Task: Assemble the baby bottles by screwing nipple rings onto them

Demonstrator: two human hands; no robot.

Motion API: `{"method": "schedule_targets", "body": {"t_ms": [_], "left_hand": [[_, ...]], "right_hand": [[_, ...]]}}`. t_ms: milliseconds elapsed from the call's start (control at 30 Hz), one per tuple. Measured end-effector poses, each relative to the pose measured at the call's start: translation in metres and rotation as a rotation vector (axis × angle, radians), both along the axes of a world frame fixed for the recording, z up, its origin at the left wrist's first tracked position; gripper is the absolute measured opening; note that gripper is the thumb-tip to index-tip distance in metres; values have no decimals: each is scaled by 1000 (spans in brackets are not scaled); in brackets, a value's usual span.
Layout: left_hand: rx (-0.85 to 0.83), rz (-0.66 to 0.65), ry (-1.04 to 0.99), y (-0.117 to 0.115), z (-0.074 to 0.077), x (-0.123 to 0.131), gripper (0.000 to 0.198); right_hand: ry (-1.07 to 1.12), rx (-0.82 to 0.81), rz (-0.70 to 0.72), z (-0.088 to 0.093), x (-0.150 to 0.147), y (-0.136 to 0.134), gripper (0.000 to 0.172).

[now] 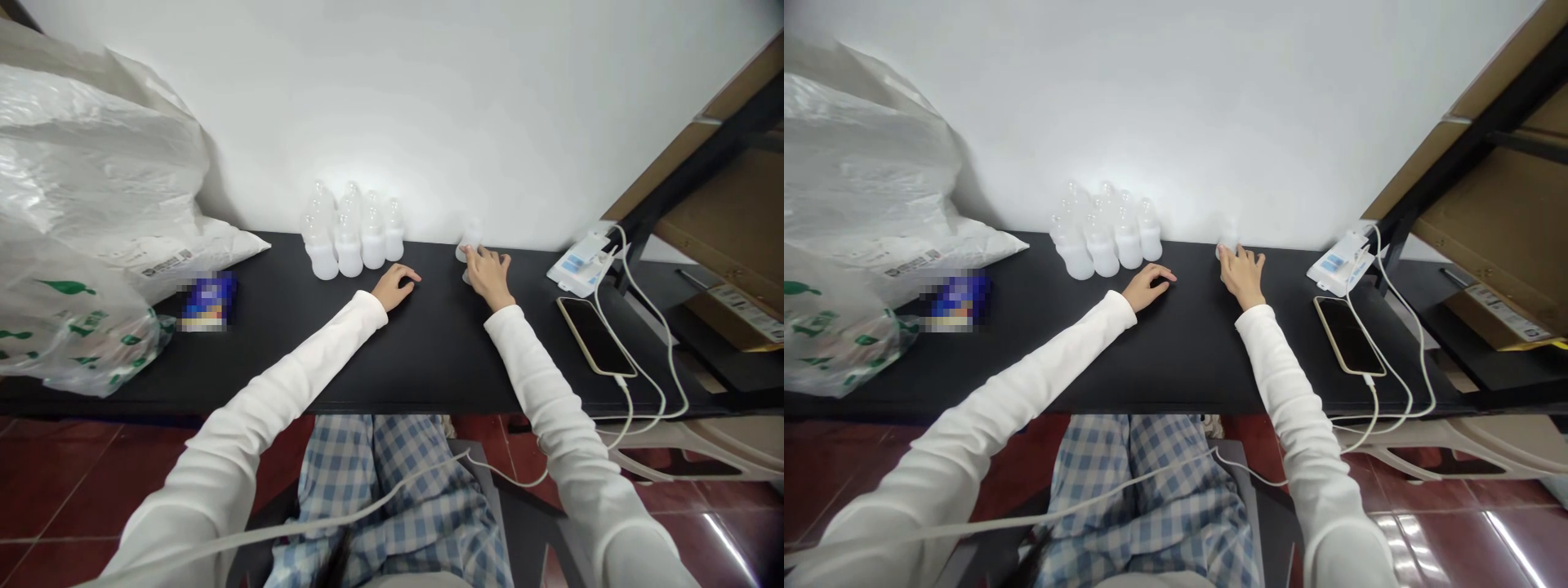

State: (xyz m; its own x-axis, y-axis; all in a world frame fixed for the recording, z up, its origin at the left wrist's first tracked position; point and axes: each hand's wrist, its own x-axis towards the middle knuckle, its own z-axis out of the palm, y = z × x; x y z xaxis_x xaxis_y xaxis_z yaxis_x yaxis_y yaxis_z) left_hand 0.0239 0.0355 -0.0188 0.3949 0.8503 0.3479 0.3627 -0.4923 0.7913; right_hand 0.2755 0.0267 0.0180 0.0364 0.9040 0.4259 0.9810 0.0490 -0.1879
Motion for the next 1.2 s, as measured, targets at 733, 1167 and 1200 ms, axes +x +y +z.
{"method": "schedule_targets", "body": {"t_ms": [733, 1167, 1200], "left_hand": [[-27, 4, 44, -2, 4, 2, 20], [11, -3, 27, 1, 0, 3, 18], [6, -2, 23, 1, 0, 3, 18]], "right_hand": [[60, 61, -64, -11, -10, 25, 50], [31, 170, -170, -14, -12, 13, 29], [34, 166, -162, -15, -12, 12, 28]]}}
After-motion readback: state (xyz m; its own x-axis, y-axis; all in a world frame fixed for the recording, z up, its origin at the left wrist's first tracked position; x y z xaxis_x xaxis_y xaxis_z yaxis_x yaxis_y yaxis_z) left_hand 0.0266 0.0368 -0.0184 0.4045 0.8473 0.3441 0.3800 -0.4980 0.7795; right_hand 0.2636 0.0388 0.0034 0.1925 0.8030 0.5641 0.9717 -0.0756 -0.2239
